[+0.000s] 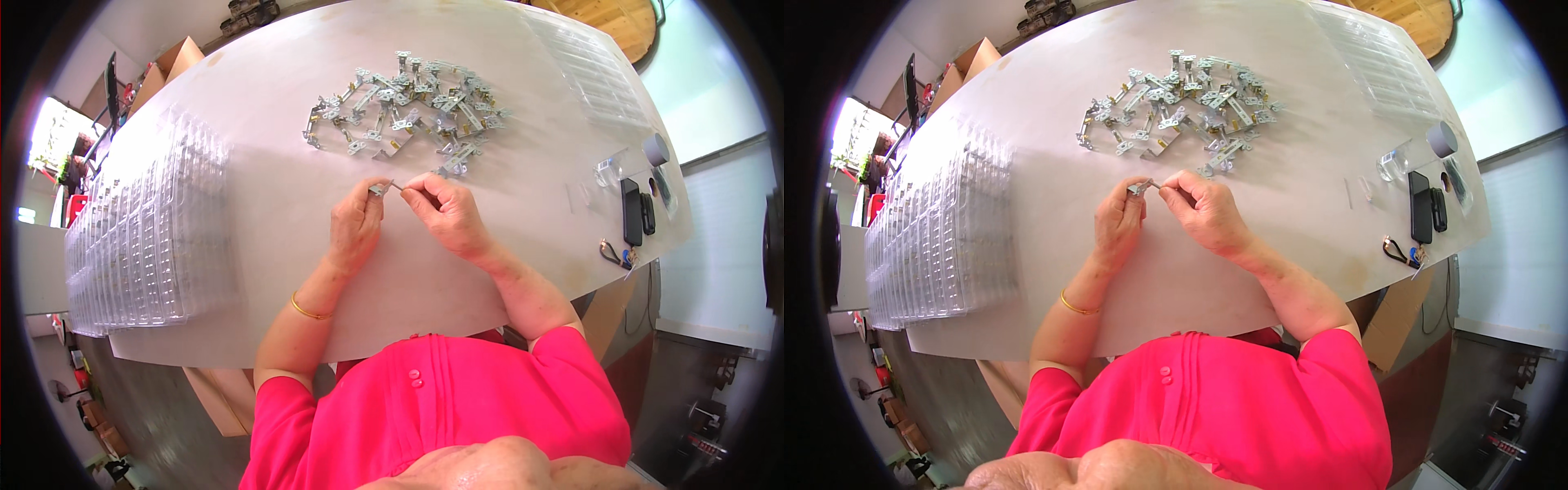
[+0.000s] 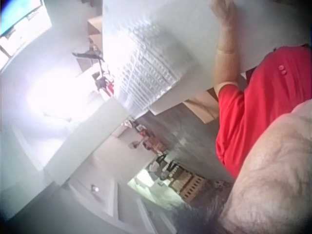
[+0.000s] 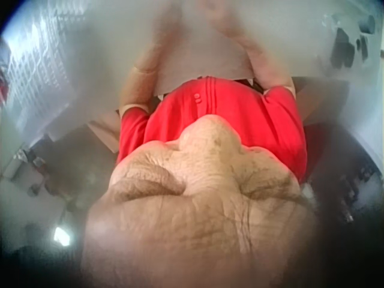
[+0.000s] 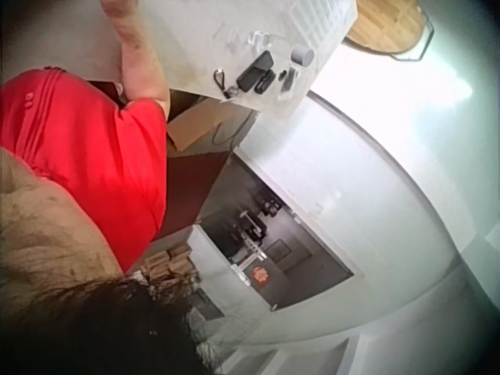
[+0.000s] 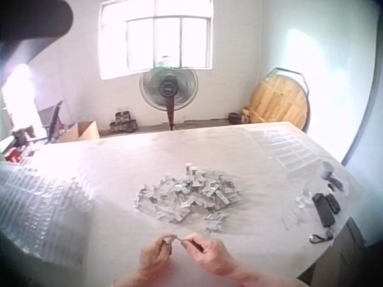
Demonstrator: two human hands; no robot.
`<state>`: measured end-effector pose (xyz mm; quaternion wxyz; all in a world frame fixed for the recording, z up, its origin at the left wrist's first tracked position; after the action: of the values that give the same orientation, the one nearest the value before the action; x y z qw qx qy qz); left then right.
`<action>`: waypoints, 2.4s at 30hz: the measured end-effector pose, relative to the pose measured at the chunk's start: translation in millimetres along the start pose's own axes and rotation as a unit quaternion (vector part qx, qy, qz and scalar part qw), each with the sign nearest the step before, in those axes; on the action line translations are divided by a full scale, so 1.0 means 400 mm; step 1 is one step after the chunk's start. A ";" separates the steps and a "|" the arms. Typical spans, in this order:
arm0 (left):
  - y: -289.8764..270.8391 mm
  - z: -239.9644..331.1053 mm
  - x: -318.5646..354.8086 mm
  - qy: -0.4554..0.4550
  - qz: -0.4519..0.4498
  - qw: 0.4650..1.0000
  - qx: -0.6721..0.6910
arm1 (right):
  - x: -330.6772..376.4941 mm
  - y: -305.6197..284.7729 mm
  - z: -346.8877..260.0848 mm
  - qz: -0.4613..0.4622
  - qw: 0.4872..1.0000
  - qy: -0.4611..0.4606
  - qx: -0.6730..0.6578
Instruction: The person picks up a metal bracket and a pin by hand, inserts the pin into the bracket, and places the assembled unit into a plastic tray, repeating the process for multiple units.
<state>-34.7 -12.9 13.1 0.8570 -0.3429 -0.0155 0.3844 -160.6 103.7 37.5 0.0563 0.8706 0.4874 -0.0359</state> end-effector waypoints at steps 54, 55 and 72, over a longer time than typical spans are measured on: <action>-0.020 0.036 -0.010 0.169 -0.001 0.981 -0.091 | -0.039 -0.056 0.000 -0.007 0.998 -0.043 -0.053; -0.015 0.024 -0.009 0.079 -0.105 0.991 0.000 | -0.043 -0.068 0.005 -0.001 0.998 -0.033 -0.060; 0.008 -0.026 -0.016 -0.052 -0.137 0.942 0.303 | -0.021 -0.031 -0.028 0.036 0.967 -0.197 0.155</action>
<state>-38.4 -21.6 4.9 0.9628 -0.0407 0.0100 0.2668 -175.3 104.5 48.6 0.0168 0.8613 0.4236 -0.2801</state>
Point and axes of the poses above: each hand's wrist, its own x-axis away from the middle knuckle, its own y-axis out of the palm, z = x × y, the point moved 2 cm from there along -x, towards the middle knuckle, and after that the axes turned 15 degrees about -x, right-handed, at the moved point
